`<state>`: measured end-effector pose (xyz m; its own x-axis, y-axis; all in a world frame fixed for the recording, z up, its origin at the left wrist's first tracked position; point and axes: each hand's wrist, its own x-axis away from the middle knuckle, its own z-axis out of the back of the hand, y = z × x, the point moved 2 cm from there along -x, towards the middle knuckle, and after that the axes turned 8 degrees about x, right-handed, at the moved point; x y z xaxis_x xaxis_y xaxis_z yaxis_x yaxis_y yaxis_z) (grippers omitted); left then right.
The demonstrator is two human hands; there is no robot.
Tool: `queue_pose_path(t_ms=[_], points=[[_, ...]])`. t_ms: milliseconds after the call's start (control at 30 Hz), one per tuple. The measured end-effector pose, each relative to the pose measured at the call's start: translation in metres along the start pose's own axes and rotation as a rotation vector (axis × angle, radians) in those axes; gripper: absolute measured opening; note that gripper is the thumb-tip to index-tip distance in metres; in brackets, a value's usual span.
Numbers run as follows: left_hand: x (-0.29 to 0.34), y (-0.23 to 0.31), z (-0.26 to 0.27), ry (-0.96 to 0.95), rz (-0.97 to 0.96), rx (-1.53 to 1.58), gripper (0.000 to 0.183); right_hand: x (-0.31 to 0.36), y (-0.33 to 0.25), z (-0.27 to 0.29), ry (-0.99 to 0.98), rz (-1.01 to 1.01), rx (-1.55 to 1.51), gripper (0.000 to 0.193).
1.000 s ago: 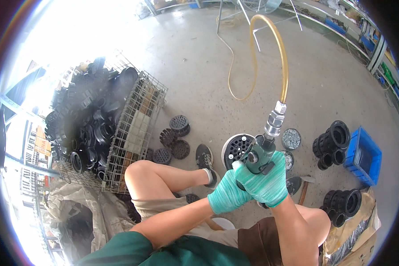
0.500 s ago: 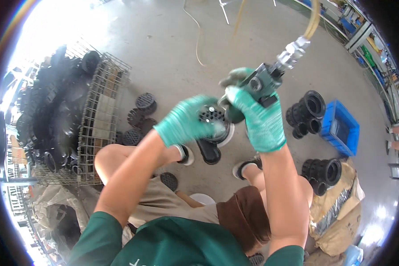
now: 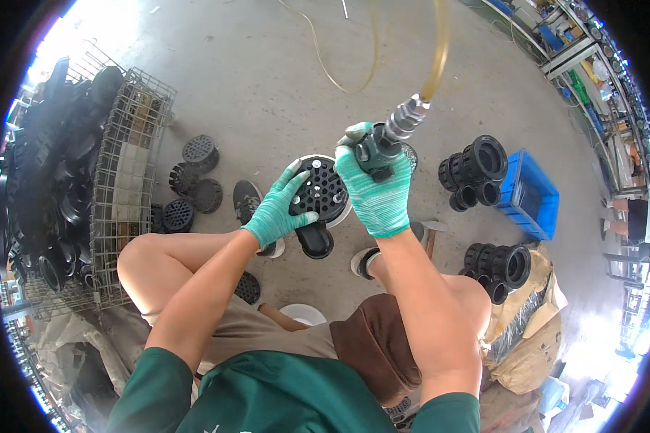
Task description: The person assembles a black plastic part by picking up a screw, placing it into the part, and securing it using a pneumatic screwdriver.
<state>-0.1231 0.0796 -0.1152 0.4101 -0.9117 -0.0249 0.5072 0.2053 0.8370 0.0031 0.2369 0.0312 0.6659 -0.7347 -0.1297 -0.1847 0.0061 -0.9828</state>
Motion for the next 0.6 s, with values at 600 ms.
queue_pose_path(t_ms=[600], points=[[0.003, 0.000, -0.005, 0.101, 0.010, 0.007, 0.096, 0.011, 0.000, -0.004, -0.321, -0.036, 0.189, 0.028]])
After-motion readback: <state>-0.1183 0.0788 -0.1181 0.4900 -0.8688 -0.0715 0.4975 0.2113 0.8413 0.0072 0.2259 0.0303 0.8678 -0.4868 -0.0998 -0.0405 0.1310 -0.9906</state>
